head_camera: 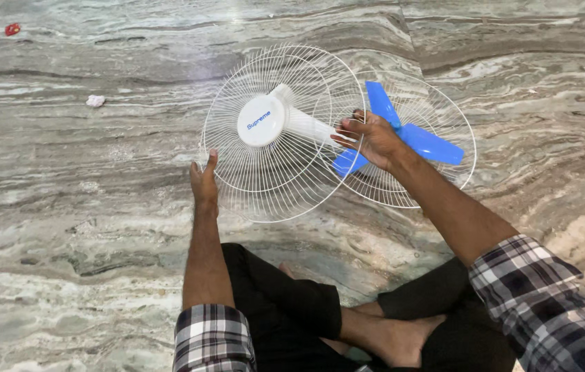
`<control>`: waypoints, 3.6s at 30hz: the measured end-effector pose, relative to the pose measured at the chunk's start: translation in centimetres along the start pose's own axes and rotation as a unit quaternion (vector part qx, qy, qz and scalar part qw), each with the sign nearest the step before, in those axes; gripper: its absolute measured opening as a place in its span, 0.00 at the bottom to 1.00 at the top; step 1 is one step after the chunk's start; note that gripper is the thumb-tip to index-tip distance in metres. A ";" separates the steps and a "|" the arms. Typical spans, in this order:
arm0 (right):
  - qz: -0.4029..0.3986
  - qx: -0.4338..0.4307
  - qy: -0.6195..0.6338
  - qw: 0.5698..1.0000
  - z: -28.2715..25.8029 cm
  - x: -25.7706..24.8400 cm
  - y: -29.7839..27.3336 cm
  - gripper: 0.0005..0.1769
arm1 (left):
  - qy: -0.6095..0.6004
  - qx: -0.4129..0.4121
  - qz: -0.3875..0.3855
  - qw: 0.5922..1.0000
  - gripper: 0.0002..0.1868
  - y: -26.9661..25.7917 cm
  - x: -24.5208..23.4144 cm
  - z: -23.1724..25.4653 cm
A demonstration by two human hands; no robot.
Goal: The person disassembles a table fan by removing the front grille, unscrewing the blade nut to detach the blades, and then removing the rear grille and motor housing. The components are placed on the floor.
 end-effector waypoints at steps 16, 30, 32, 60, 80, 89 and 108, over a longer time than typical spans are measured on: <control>-0.118 -0.041 -0.154 0.980 3.0 14.2 2.6 0.24 | -0.123 0.027 0.037 0.991 0.62 -2.4 -1.9 -1.8; -0.155 -0.174 -0.441 0.867 9.6 25.8 1.3 0.23 | -0.130 0.076 -0.083 0.985 0.63 -2.9 -2.7 5.7; -0.153 -0.161 -0.485 0.846 10.5 26.7 1.6 0.26 | -0.152 0.183 -0.075 0.968 0.62 -3.7 -2.9 8.2; -0.233 -0.093 -0.711 0.656 23.4 14.0 0.9 0.23 | -0.108 -0.087 0.251 0.958 0.51 -2.2 -18.7 -5.2; -0.174 -0.049 -0.649 0.739 23.7 10.1 1.5 0.44 | 0.065 -0.252 0.330 0.907 0.74 -2.5 -18.2 -11.4; -0.155 -0.109 -0.610 0.770 18.1 12.8 -1.3 0.34 | 0.256 -0.116 0.311 0.908 0.68 -2.4 -13.3 -4.3; 0.094 -0.378 -0.554 0.736 -2.1 -3.2 -8.9 0.12 | 0.295 0.314 0.012 0.902 0.50 -10.6 15.4 8.5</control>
Point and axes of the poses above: each hand's wrist, its own y-axis towards the middle knuckle, its own x-axis out of the palm, z = x × y, the point moved 6 cm from there along y, towards the middle knuckle, and after that the axes turned 4 degrees about y, right-handed, at the moved point
